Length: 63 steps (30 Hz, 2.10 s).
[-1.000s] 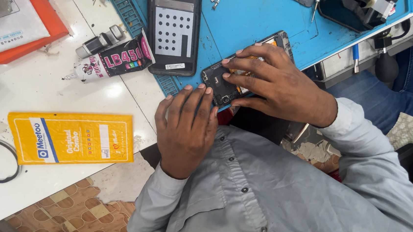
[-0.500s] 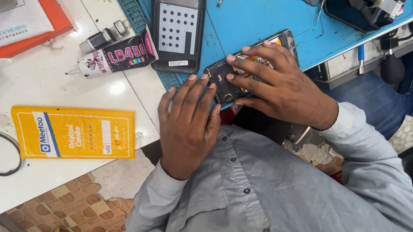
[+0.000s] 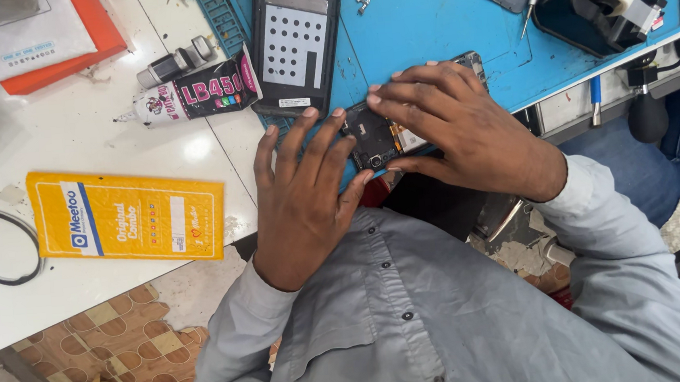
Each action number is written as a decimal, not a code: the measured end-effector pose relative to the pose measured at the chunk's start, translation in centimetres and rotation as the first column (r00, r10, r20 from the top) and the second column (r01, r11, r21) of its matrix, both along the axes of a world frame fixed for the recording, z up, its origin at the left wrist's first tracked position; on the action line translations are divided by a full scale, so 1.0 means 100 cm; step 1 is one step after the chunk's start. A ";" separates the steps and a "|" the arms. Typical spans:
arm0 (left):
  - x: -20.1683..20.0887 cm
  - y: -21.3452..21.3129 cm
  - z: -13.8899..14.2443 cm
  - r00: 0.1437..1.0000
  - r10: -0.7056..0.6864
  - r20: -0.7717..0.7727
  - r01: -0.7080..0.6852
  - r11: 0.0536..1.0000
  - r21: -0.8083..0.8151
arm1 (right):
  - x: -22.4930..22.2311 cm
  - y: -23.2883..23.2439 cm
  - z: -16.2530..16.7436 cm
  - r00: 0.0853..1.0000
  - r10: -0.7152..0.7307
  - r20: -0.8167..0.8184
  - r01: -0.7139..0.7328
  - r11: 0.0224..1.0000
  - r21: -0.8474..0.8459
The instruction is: The person works on a disassembled smartphone at a repair bench. They use a plastic pry tool to separate internal components, then use a screwdriver to remove and reinsert screws while handling the phone's battery and circuit board.
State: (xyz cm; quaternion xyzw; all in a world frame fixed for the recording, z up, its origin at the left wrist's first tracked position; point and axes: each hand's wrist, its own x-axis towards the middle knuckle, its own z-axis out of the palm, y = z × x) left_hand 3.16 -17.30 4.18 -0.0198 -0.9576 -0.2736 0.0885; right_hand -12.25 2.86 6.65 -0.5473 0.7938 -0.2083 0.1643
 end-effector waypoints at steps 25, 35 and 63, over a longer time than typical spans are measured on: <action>-0.004 -0.002 0.007 0.987 -0.129 0.092 0.124 0.990 0.063 | 0.004 0.026 -0.009 0.999 -0.031 -0.018 0.030 0.999 -0.013; 0.013 0.002 -0.006 0.992 -0.091 -0.086 0.101 0.988 0.119 | 0.014 0.029 0.004 0.999 -0.047 0.027 0.050 0.992 -0.117; 0.046 -0.047 -0.030 0.850 0.004 -0.526 -0.007 1.000 -0.004 | 0.050 -0.095 0.060 0.993 -0.077 -0.088 0.114 0.797 0.593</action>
